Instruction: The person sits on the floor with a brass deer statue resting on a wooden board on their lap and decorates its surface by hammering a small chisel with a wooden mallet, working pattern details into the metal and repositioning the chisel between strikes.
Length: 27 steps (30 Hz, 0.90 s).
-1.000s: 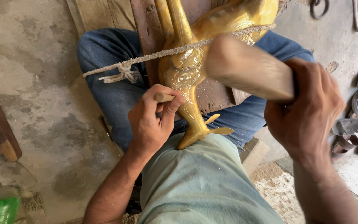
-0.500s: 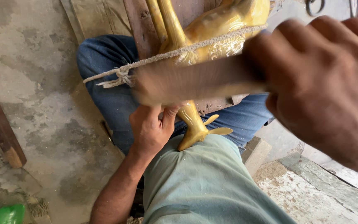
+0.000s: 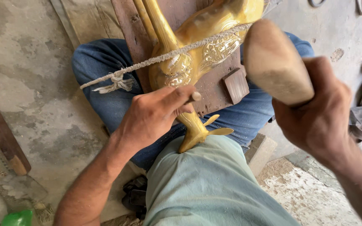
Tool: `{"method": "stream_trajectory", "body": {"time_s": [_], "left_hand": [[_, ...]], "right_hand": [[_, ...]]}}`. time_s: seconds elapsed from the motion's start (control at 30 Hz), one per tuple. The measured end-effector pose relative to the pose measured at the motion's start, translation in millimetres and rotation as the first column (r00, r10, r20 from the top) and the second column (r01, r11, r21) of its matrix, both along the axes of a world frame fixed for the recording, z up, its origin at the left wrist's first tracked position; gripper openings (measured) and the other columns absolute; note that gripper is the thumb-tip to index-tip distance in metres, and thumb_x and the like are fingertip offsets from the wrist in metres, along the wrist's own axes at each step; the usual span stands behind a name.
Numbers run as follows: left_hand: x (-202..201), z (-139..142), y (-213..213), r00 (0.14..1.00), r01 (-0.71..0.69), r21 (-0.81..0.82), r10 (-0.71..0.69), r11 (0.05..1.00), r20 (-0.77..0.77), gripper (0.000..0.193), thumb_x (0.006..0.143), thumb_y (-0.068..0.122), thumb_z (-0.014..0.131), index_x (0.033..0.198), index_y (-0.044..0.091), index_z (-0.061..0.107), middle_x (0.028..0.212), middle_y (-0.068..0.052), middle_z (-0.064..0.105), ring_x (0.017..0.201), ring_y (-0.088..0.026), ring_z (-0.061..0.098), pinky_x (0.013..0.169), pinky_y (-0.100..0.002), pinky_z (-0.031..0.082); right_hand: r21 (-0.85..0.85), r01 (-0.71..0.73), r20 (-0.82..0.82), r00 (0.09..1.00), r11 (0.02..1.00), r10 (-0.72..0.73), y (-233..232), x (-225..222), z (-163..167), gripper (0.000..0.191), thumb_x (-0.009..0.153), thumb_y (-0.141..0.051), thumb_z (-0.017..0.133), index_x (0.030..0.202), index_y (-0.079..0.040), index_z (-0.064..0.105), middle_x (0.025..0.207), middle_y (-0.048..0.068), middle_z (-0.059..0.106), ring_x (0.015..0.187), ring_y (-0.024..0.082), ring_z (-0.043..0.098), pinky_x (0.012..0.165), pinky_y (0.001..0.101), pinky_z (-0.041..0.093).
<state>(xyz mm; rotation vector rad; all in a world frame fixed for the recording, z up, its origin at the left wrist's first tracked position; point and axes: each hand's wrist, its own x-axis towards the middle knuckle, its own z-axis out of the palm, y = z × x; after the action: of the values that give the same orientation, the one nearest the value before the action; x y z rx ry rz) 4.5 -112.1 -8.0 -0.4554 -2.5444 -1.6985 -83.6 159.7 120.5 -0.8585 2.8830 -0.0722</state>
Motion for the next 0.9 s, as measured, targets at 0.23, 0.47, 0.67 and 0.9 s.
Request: {"method": "stream_trajectory", "body": {"time_s": [0.23,0.47,0.67,0.9], "left_hand": [[-23,9,-1,0.960,0.248,-0.089,-0.257,0.965,-0.110,0.058,0.096,-0.005,0.063,0.148,0.019,0.053,0.086,-0.005,0.066,0.074,-0.026,0.070,0.065,-0.037,0.061],[-39,21,7,0.896,0.387,-0.353,-0.437,0.852,-0.072,0.042,0.090,0.006,0.062,0.129,0.021,0.066,0.075,-0.007,0.060,0.071,-0.027,0.070,0.060,-0.040,0.059],[-40,30,15,0.881,0.405,-0.336,-0.461,0.850,-0.105,0.026,0.094,0.014,0.063,0.118,0.022,0.068,0.074,-0.007,0.061,0.069,-0.028,0.071,0.058,-0.040,0.058],[-43,23,-6,0.940,0.340,-0.070,-0.341,0.938,-0.005,0.032,0.094,0.001,0.068,0.123,0.010,0.055,0.087,-0.005,0.070,0.081,-0.024,0.076,0.063,-0.035,0.062]], "right_hand": [[-0.077,0.089,-0.157,0.982,0.993,-0.100,34,55,-46,0.036,0.071,0.003,0.070,0.106,-0.003,0.063,0.091,0.017,0.066,0.085,0.035,0.067,0.074,0.0446,0.052],[-0.526,0.351,0.085,0.928,0.775,-0.362,53,104,-102,0.030,0.091,-0.003,0.074,0.116,-0.001,0.058,0.101,0.014,0.066,0.091,0.024,0.069,0.080,0.0340,0.055],[-0.376,0.401,-0.025,0.897,0.836,-0.441,61,130,-117,0.032,0.086,0.000,0.079,0.113,0.001,0.062,0.103,0.015,0.066,0.089,0.028,0.069,0.078,0.0392,0.055],[-0.562,0.665,0.334,0.727,0.492,-0.600,79,128,-122,0.030,0.096,-0.010,0.077,0.117,-0.001,0.056,0.099,0.013,0.072,0.083,0.016,0.071,0.068,0.0325,0.058]]}}
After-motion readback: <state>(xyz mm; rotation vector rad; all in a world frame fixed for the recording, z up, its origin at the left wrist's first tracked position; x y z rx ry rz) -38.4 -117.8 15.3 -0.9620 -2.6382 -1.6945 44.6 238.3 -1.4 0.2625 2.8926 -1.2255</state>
